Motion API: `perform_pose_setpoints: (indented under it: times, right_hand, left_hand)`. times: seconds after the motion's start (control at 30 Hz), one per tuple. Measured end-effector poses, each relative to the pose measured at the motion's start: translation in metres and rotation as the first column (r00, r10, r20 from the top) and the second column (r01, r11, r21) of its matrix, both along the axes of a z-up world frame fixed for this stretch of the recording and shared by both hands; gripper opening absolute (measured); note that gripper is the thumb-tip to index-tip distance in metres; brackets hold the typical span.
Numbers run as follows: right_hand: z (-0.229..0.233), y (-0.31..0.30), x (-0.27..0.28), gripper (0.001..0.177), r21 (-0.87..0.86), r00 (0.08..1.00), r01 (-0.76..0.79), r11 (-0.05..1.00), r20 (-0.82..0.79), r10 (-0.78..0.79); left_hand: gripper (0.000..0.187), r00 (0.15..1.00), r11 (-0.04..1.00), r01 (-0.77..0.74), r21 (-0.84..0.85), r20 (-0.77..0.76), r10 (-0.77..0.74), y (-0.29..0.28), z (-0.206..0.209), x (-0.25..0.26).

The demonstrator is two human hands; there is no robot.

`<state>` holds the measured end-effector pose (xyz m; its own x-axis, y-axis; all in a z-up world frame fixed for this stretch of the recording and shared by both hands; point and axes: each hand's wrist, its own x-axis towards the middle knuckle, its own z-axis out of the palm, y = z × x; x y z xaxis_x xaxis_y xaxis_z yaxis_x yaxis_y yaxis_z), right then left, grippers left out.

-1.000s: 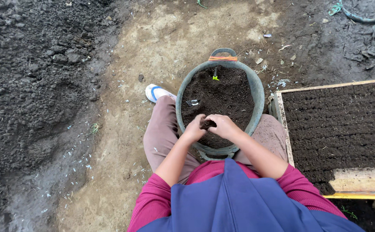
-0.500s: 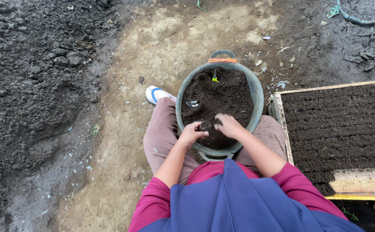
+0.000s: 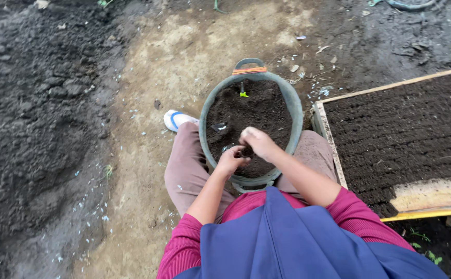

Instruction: The person sits on the ground and repeatedly scoops soil from a bucket into a wooden seed tray. They use their hands to mix the soil and place small seed packets into the tray, continuing the process of filling and arranging the soil.

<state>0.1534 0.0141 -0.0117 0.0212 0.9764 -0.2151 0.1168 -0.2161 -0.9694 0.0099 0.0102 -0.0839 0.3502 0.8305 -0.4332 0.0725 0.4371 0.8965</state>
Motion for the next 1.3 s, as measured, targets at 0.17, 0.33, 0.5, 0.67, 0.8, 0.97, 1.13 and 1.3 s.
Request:
perform_pose_setpoints:
  times: [0.17,0.33,0.5,0.67,0.8,0.97,1.13,1.3]
  right_hand:
    - [0.076,-0.007,0.022,0.047,0.153,0.77,-0.485,0.861,0.541,0.337]
    - [0.026,-0.01,0.048,0.027,0.145,0.621,-0.45,0.881,0.76,0.193]
    - [0.179,-0.099,0.124,0.033,0.229,0.621,-0.127,0.965,0.777,-0.103]
    - [0.113,-0.2,0.256,0.031,0.071,0.399,0.331,0.941,0.893,-0.208]
    - [-0.014,-0.294,0.355,0.024,-0.131,0.244,0.608,0.783,0.97,-0.026]
    - [-0.107,-0.342,0.359,0.013,-0.099,0.077,0.605,0.79,0.995,0.065]
    - [-0.102,-0.334,0.342,0.024,-0.185,0.237,0.602,0.777,0.97,0.048]
    - [-0.073,-0.317,0.352,0.045,-0.413,0.373,0.55,0.726,0.899,0.228]
  left_hand:
    - [0.053,0.987,0.997,-0.067,-0.038,0.144,0.071,0.018,0.014,0.004]
    - [0.059,0.997,0.998,-0.002,-0.062,0.075,0.007,0.018,0.05,0.043]
    - [0.048,0.916,0.898,0.37,0.236,-0.254,-0.311,-0.014,0.134,0.119]
    - [0.054,0.636,0.446,0.752,0.486,-0.357,-0.684,-0.057,0.18,0.176]
    - [0.047,0.577,0.309,0.748,0.588,-0.345,-0.74,-0.071,0.155,0.185]
    - [0.027,0.767,0.446,0.639,0.627,-0.56,-0.312,-0.018,0.085,0.143]
    - [0.022,0.303,0.543,0.746,0.385,-0.923,0.239,0.023,0.028,0.055]
    - [0.028,-0.071,0.52,0.853,0.039,-0.979,0.189,0.021,0.023,0.01]
